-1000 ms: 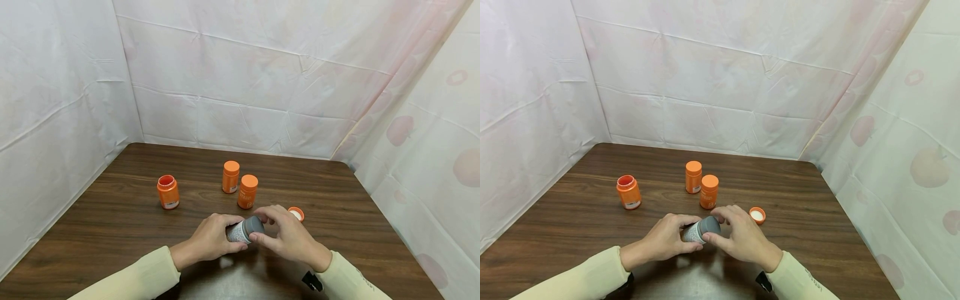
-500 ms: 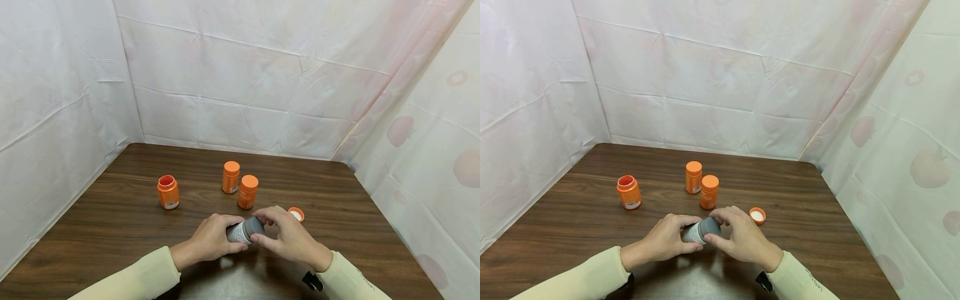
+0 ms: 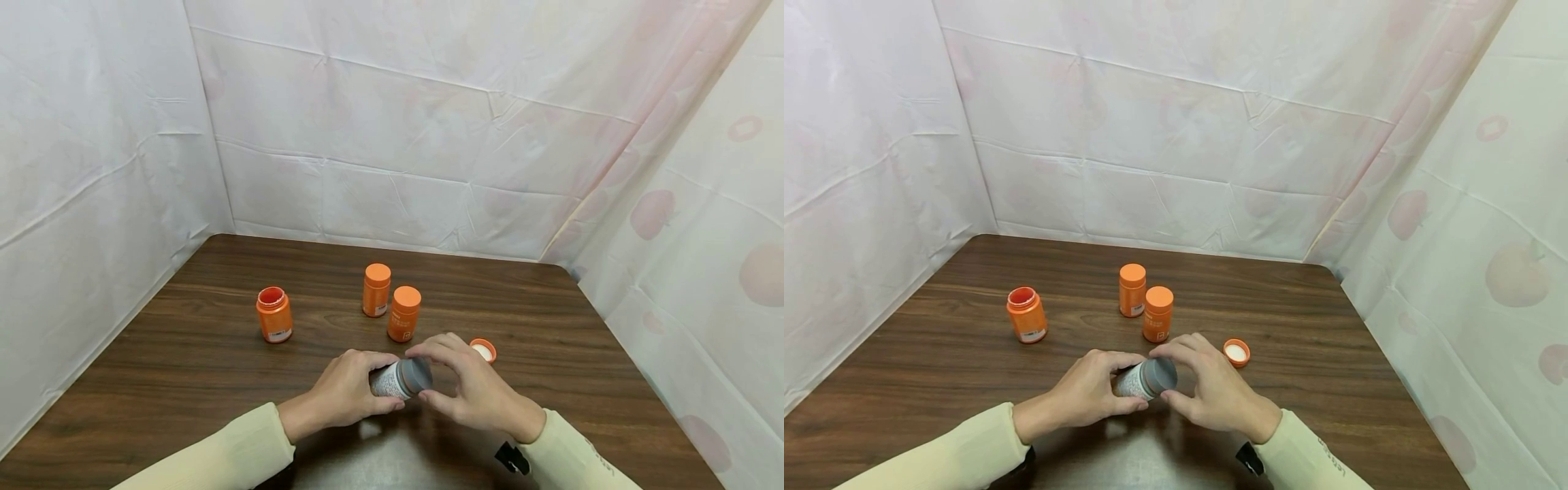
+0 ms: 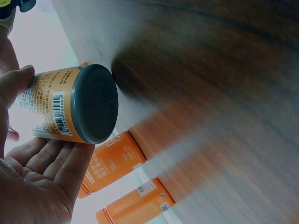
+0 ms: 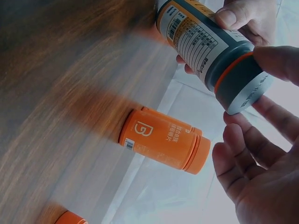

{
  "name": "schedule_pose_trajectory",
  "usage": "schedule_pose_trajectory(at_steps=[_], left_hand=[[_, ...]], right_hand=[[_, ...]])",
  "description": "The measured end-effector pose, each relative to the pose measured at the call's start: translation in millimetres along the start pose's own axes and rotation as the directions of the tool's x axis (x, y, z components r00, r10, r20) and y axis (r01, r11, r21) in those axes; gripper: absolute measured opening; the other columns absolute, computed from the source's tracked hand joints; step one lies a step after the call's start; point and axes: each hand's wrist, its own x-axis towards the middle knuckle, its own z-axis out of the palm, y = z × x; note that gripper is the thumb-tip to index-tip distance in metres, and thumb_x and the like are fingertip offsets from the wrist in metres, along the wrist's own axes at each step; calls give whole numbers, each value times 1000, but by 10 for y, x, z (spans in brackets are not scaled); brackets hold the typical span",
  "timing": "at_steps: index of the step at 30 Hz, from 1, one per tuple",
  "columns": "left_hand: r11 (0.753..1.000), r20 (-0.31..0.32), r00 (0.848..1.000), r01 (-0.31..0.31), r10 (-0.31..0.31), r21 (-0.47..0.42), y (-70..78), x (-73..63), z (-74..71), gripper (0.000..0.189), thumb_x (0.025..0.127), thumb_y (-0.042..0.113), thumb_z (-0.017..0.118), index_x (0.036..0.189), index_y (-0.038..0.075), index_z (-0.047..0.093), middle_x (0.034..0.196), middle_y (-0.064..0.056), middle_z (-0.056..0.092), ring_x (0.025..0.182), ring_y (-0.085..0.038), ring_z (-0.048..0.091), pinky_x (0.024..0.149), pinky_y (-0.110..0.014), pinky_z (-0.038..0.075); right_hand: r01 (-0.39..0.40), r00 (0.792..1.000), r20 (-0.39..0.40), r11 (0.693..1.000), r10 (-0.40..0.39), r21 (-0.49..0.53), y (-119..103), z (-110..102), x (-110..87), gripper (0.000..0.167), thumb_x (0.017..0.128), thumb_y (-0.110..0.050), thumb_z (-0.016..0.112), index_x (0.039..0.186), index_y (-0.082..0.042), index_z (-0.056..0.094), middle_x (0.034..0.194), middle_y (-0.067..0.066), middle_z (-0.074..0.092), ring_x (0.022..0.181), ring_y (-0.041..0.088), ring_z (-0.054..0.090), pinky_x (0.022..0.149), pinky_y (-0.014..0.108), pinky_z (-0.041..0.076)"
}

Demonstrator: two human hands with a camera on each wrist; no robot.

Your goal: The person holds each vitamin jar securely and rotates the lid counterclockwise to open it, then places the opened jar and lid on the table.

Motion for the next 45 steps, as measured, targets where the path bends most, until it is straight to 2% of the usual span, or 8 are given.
schedule_pose_trajectory(at_steps=[6, 11, 18, 23, 27, 33, 39, 45], left_hand=[[1000, -4, 1000, -1, 1, 2, -4, -3, 2, 41, 78, 32, 91, 115, 28, 74, 97, 14, 70, 81, -1, 61, 71, -25, 51], [1000, -12, 1000, -5, 5, 7, -8, -1, 5, 40, 77, 33, 91, 113, 29, 74, 95, 15, 70, 80, 0, 61, 70, -25, 51], [1000, -17, 1000, -7, 7, 13, -8, -4, 6, 39, 77, 33, 91, 112, 29, 74, 94, 15, 70, 78, -1, 61, 69, -24, 50], [1000, -11, 1000, 1, -1, 2, -7, -5, 6, 39, 78, 33, 91, 113, 30, 73, 95, 16, 69, 79, 0, 60, 69, -24, 50], [1000, -13, 1000, 2, -2, -1, -8, -7, 5, 39, 78, 32, 92, 112, 29, 74, 95, 15, 69, 78, -1, 60, 68, -24, 50], [1000, -16, 1000, -1, 1, -3, -12, -8, 8, 39, 77, 32, 92, 112, 30, 74, 95, 15, 69, 78, -1, 60, 68, -24, 50], [1000, -19, 1000, -3, 3, -2, -20, -5, 14, 39, 77, 32, 92, 112, 30, 74, 95, 16, 69, 79, -1, 61, 68, -24, 50], [1000, -20, 1000, -5, 5, -3, -26, -5, 16, 39, 77, 32, 92, 112, 29, 74, 96, 15, 70, 79, -1, 61, 69, -24, 50]], right_hand=[[45, 999, -6, 998, -44, 38, -14, 5, 1, 63, 76, 2, 80, 134, -19, 63, 132, -5, 59, 118, 14, 52, 96, 33, 48], [41, 999, -9, 998, -41, 50, -23, 13, 0, 65, 76, 5, 80, 134, -19, 63, 133, -4, 58, 119, 15, 52, 98, 33, 47], [-44, 999, -20, 998, 45, 50, -36, 23, 1, 57, 87, -23, 85, 137, -22, 59, 132, -4, 59, 116, 15, 56, 94, 37, 53], [-151, 987, -57, 988, 149, -33, -47, 40, -6, 52, 87, -45, 81, 131, -24, 63, 113, -9, 63, 98, 14, 60, 82, 37, 54], [-226, 973, -61, 971, 222, -83, -51, 58, -8, 48, 86, -55, 79, 122, -26, 67, 99, -11, 60, 88, 13, 57, 75, 34, 50], [-255, 967, -51, 964, 252, -81, -52, 68, 1, 40, 86, -55, 78, 112, -27, 68, 91, -11, 60, 81, 14, 56, 70, 30, 48], [-264, 964, -26, 963, 263, -51, -57, 60, 10, 38, 87, -53, 79, 112, -27, 68, 90, -12, 60, 79, 15, 57, 68, 29, 47], [-204, 979, -18, 979, 204, -24, -31, 48, 10, 42, 86, -44, 83, 119, -22, 68, 95, -12, 60, 84, 17, 59, 73, 32, 50]])
